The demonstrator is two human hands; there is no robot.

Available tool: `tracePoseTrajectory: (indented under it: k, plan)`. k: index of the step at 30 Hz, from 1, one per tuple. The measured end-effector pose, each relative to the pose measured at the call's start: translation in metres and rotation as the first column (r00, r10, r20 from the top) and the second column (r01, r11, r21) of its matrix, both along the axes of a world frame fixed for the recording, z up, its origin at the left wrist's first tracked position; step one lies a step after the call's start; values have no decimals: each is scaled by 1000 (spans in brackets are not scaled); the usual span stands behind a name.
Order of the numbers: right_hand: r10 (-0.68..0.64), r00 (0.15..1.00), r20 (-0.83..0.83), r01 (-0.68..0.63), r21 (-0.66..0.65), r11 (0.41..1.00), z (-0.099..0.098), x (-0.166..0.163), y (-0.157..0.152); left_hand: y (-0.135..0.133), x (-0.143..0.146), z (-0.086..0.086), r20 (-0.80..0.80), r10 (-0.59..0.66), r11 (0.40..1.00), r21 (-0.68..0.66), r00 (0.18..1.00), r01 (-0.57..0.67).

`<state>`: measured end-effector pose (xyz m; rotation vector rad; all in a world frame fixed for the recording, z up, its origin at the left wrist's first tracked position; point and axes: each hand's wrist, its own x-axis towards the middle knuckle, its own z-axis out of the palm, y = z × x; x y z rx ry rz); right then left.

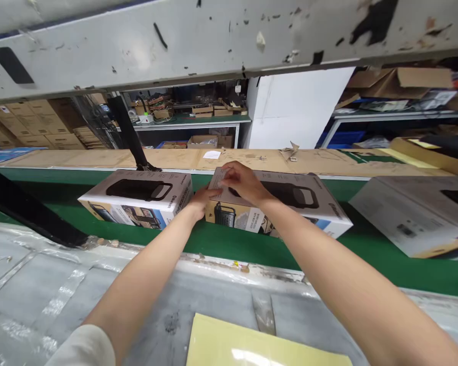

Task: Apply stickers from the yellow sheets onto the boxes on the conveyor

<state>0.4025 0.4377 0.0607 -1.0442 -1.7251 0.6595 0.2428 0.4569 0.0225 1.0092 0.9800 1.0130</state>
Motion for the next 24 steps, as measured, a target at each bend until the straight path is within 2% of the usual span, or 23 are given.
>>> tracePoseTrajectory:
  k: [3, 7, 11, 16, 19, 21, 24]
  plan:
    - [34, 997, 70, -36, 34, 999, -9, -12, 51, 6, -2, -11, 75, -14, 1000, -26, 997, 16]
    - [43, 988, 149, -45, 13, 999, -17, -25, 85, 9, -7, -17, 114, -7, 999, -51, 993, 12]
    - [12, 963, 267, -21, 31, 999, -21, -29, 97, 11, -8, -18, 173, 1, 998, -59, 985, 10]
    - [-122, 922, 367, 82, 123, 989, -23, -17, 95, 9, -13, -17, 177, -16, 998, -60, 984, 27]
    - [-59, 895, 442, -10, 154, 988, -20, -10, 85, 9, -15, -15, 172, -6, 999, -45, 985, 14]
    - [29, 824, 565, -153, 173, 973, -16, -10, 77, 8, -15, -13, 153, 28, 999, -40, 988, -22]
    - [44, 621, 783, -307, 191, 932, -6, -23, 71, 5, -15, -9, 108, 63, 997, -59, 992, -57]
